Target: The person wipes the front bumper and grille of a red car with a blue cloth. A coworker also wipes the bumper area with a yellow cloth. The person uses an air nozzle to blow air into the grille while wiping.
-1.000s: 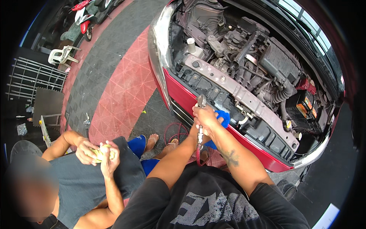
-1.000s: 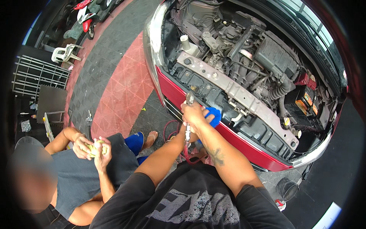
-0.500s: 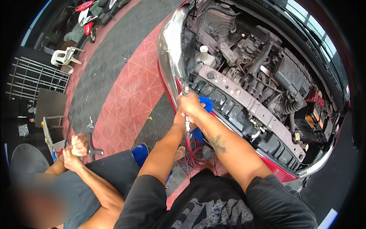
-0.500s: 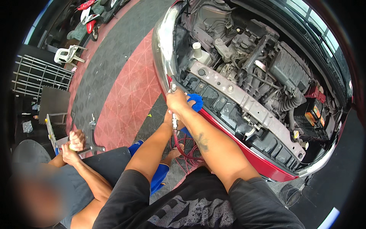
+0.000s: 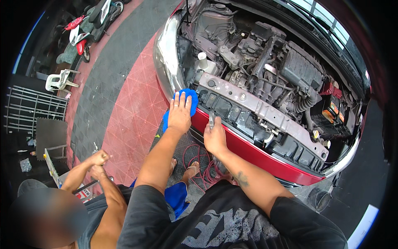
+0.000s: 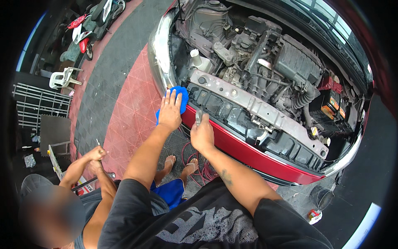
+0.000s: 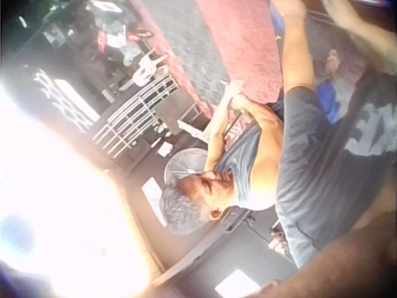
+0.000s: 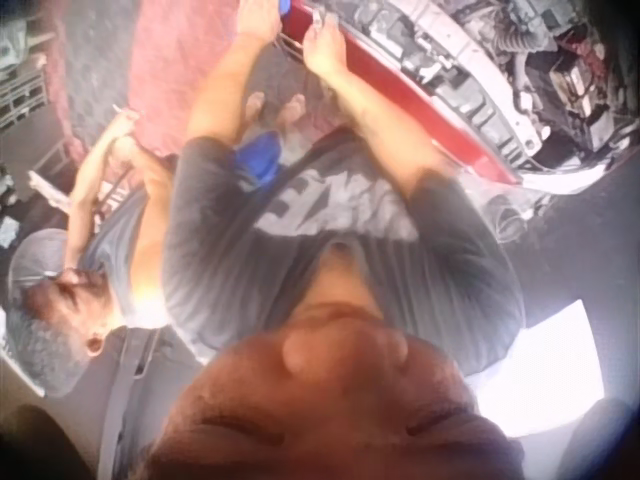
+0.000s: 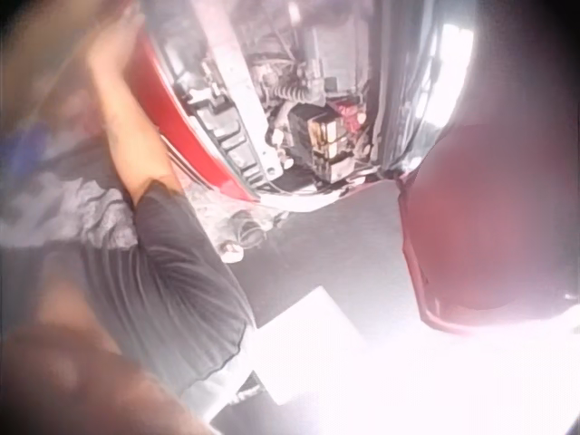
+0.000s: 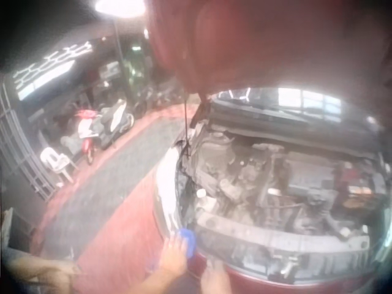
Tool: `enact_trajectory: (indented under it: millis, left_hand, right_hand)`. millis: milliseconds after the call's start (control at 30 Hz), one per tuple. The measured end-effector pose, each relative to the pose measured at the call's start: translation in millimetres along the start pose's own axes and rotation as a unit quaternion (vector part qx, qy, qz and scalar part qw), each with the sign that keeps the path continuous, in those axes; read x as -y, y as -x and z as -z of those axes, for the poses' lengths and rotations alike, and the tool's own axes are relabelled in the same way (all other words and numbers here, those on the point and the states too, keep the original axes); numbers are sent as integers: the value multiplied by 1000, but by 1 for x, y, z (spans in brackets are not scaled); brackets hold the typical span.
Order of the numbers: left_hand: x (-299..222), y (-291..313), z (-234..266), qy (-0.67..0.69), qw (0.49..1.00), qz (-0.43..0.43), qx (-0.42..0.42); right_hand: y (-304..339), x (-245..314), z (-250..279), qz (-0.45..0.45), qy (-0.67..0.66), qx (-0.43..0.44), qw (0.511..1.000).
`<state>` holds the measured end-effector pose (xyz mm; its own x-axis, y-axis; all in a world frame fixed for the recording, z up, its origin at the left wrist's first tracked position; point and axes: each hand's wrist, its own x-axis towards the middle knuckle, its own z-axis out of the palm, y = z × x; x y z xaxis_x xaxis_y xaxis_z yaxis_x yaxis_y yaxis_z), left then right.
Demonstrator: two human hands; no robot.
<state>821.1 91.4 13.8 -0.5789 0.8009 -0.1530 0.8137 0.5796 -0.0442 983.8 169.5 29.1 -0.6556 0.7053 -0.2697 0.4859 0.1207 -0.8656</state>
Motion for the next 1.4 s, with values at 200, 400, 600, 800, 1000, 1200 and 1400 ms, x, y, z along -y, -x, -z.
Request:
enact_trajectory:
  millis: [200,400,600,800,1000,1200,1400]
  left_hand:
    - [-19,9,2,33,999,-28,11]
    - [-24,3,17,20,997,-4,71]
    - [-59,29,-2,12,999,-6,29]
    - [-101,47,9,50,996,-69,36]
    - [-109,44,0,-30,999,-35,-1]
    - [-228,97,-24,20,978,-204,-45]
    - [-192,72,2,108,962,-251,0]
  right_hand:
    - [-23,9,-10,28,32,-11,999]
    - [-6,-12,5,-18,3,-59,998]
    - [41,-55,48,-124,-42,-6,991]
    - [16,-64,60,-51,-56,-8,997]
    - [45,-62,103,-116,-157,43,980]
    - [87,-70,137,39,-70,38,996]
    - [88,-43,173,-100,-96,128,982]
